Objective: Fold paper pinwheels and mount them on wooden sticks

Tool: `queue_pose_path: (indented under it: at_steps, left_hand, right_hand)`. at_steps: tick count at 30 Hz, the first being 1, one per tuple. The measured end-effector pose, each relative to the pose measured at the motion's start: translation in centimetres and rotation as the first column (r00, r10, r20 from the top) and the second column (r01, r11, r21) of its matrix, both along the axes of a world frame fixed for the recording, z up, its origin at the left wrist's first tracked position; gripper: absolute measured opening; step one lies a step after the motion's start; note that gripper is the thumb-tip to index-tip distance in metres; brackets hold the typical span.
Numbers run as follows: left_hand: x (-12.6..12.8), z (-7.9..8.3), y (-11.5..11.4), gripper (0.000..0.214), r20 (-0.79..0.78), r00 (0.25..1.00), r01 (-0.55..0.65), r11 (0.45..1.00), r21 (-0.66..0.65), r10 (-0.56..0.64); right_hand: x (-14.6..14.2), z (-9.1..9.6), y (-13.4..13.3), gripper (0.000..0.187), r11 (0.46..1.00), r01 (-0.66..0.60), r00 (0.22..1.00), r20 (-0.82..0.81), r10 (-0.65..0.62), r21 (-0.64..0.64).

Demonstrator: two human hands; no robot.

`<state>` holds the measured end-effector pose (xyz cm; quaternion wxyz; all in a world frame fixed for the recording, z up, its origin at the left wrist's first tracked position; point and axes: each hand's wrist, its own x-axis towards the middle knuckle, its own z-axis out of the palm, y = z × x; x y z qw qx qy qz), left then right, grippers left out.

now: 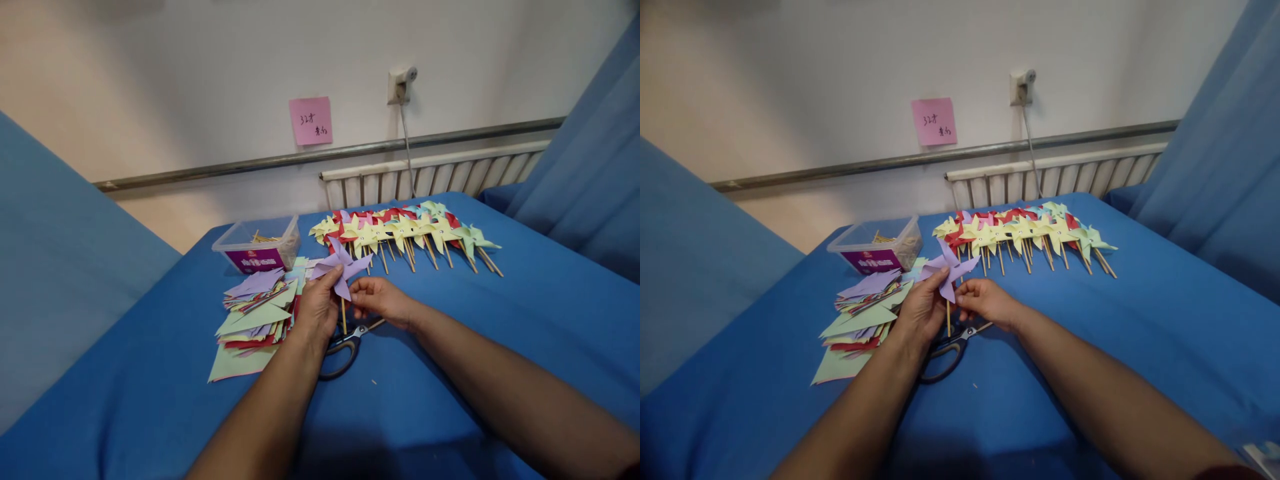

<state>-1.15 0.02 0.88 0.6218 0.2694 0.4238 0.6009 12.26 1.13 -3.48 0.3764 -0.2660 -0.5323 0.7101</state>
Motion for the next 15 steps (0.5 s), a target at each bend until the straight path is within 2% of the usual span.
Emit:
queue_pose_path:
  at_steps: [3, 5, 9, 15]
  left_hand:
    - [0.04, -0.07, 0.29, 0.021, 0.055, 0.997, -0.062, 0.998, 0.027, 0.06]
    - [0.07, -0.05, 0.33, 0.024, 0.079, 0.994, -0.078, 0.996, 0.03, 0.076]
    - [0.2, 0.01, 0.13, 0.024, 0.086, 0.995, -0.047, 0.999, 0.004, 0.046]
    - [0.57, -0.17, -0.14, 0.023, 0.088, 0.996, -0.002, 1.0, -0.026, 0.004]
  right_hand:
    - [0.36, 0.23, 0.46, 0.032, 0.989, 0.134, 0.991, -0.01, -0.134, 0.067]
    - [0.36, 0.38, 0.71, 0.031, 0.971, 0.218, 0.975, -0.072, -0.211, 0.101]
    - [0.1, 0.63, 0.98, 0.039, 0.937, 0.34, 0.929, -0.188, -0.32, 0.084]
    - [0.19, 0.82, 1.07, 0.03, 0.902, 0.419, 0.901, -0.168, -0.4, 0.101]
